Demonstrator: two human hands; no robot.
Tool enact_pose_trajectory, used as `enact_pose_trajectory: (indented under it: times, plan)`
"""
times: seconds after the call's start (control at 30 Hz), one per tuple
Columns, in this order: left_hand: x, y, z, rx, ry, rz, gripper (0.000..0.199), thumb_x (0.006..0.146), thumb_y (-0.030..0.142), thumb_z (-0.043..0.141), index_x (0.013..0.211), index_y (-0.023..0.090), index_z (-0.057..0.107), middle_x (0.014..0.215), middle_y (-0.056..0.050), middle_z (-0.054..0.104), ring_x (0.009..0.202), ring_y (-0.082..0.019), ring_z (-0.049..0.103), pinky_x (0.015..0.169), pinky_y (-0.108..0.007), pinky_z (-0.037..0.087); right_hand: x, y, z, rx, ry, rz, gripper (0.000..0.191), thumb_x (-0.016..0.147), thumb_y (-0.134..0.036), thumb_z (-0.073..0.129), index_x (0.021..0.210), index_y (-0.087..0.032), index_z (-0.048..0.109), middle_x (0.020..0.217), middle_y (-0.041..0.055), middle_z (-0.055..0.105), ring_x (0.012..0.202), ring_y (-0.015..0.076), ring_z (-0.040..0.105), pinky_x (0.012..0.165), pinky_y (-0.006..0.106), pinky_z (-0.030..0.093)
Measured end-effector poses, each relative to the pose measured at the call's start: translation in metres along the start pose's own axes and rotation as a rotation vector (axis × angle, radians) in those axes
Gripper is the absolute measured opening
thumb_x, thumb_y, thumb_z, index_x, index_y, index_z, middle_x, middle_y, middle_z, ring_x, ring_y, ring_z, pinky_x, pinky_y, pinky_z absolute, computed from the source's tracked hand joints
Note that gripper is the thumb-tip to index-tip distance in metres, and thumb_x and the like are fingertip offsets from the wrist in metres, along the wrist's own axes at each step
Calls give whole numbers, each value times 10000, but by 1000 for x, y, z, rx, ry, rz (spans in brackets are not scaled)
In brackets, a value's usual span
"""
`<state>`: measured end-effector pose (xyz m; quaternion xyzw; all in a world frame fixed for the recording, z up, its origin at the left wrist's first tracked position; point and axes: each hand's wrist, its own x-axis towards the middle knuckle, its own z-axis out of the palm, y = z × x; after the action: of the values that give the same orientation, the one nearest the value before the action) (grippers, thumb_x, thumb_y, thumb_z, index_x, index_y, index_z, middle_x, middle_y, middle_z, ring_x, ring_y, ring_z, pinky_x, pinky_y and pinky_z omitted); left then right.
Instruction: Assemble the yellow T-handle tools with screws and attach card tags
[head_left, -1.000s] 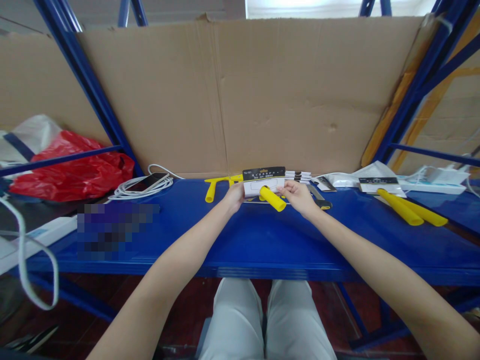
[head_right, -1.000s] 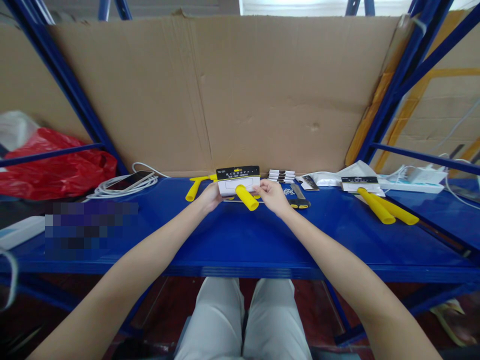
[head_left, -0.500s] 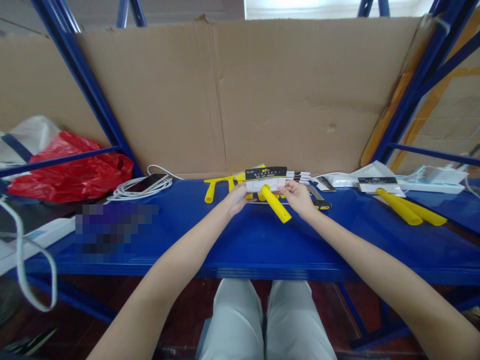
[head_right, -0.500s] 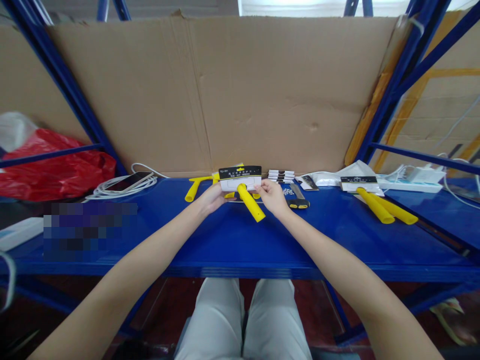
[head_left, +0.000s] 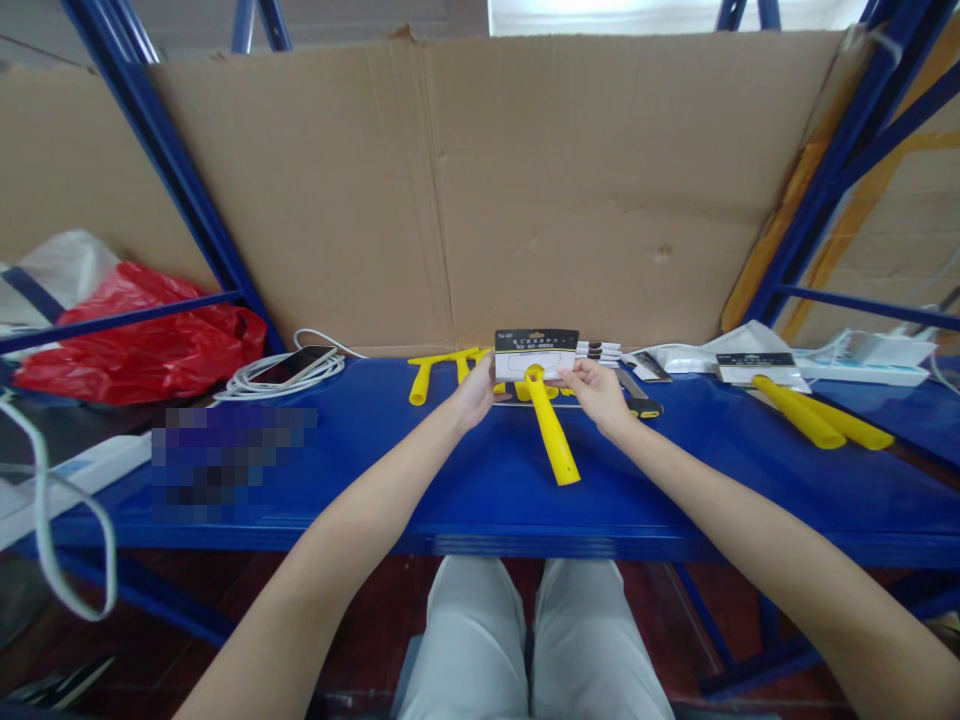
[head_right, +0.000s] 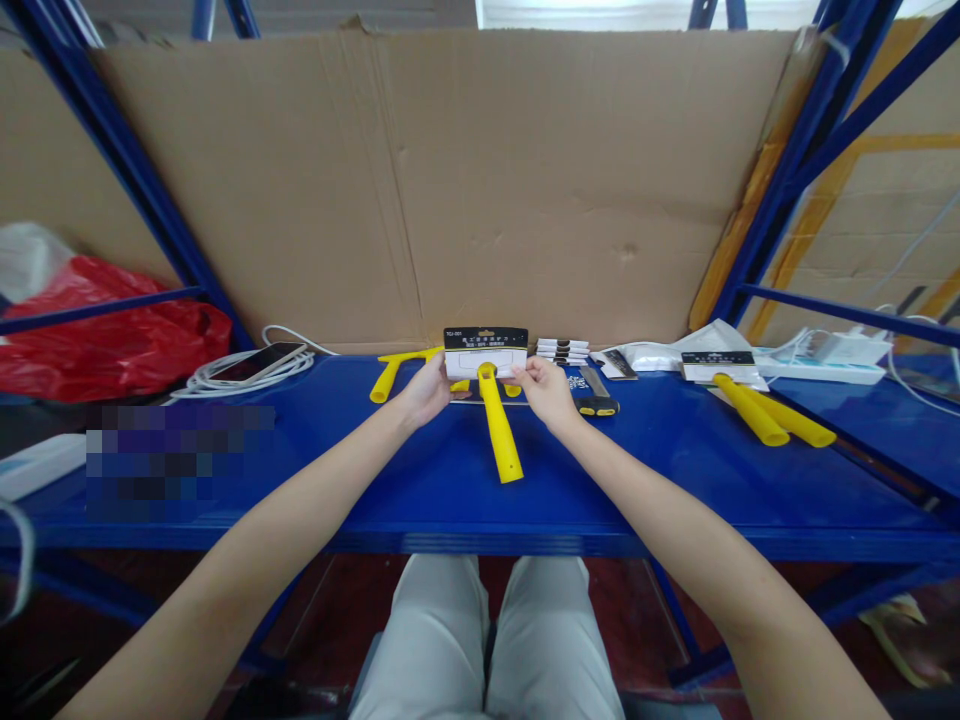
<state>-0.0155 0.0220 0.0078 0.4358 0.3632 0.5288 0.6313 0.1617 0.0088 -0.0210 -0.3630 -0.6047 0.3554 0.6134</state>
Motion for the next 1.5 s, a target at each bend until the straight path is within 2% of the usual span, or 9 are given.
enact_pose_trajectory:
  times: [0.17,0.3,0.47,0.63,0.8,0.93,1.13,1.3,1.5]
  plan:
    - [1,-2,-1,-18,-1,-7,249,884,414,459,892,227,624,936,-40,710,925,-210,616,806,-350,484,-1,1,0,7,20,16,461,593,-628,735,735,-225,564,746,19,715,746,241,711,851,441,546]
    - [1,-2,-3,-63,-20,13,390,865,560,449,919,205,600,970,-75,685,894,-222,625,761,-342,504,-1,3,1,22,41,9,471,605,-640,720,729,-223,540,767,31,716,760,243,713,844,434,548]
    - [5,-2,-6,-101,63,-42,463,834,631,455,957,195,553,999,-117,652,825,-234,668,700,-346,523,2,3,-1,43,88,-19,454,639,-618,705,710,-229,483,800,39,709,832,243,710,807,403,568]
    - [6,-6,-6,16,-29,-203,440,906,540,386,866,151,590,753,-140,688,685,-233,681,611,-333,527,5,4,-4,39,133,-49,420,668,-583,705,719,-229,483,813,46,705,886,251,700,798,409,574]
    - [-4,-17,2,198,-234,-111,128,770,227,704,803,150,608,724,-78,707,608,-152,658,642,-285,525,4,3,-3,72,154,-29,428,634,-574,736,716,-228,497,804,48,703,911,262,693,816,426,571]
    - [-10,-24,8,186,-315,-42,359,651,110,789,939,160,581,799,-53,716,688,-142,677,750,-318,522,3,3,-2,89,144,-27,471,595,-617,738,706,-232,490,768,28,700,849,253,705,809,431,570]
    - [-10,-27,8,155,-357,8,643,624,82,802,1168,183,475,848,-60,712,713,-182,699,825,-407,511,4,6,-3,66,150,-42,469,626,-627,708,740,-225,495,779,45,696,822,241,703,801,415,561]
    - [-9,-28,8,170,-385,17,667,632,98,803,1188,188,445,858,-60,709,714,-180,701,809,-399,518,6,11,-5,68,225,-105,423,664,-515,727,790,-226,445,852,41,664,856,215,678,806,410,557]
    - [-9,-30,7,185,-445,27,667,633,147,821,1172,189,430,833,-34,700,720,-160,691,774,-384,530,10,14,-7,167,322,-105,493,570,-341,802,878,-231,433,965,6,567,925,186,634,820,406,570]
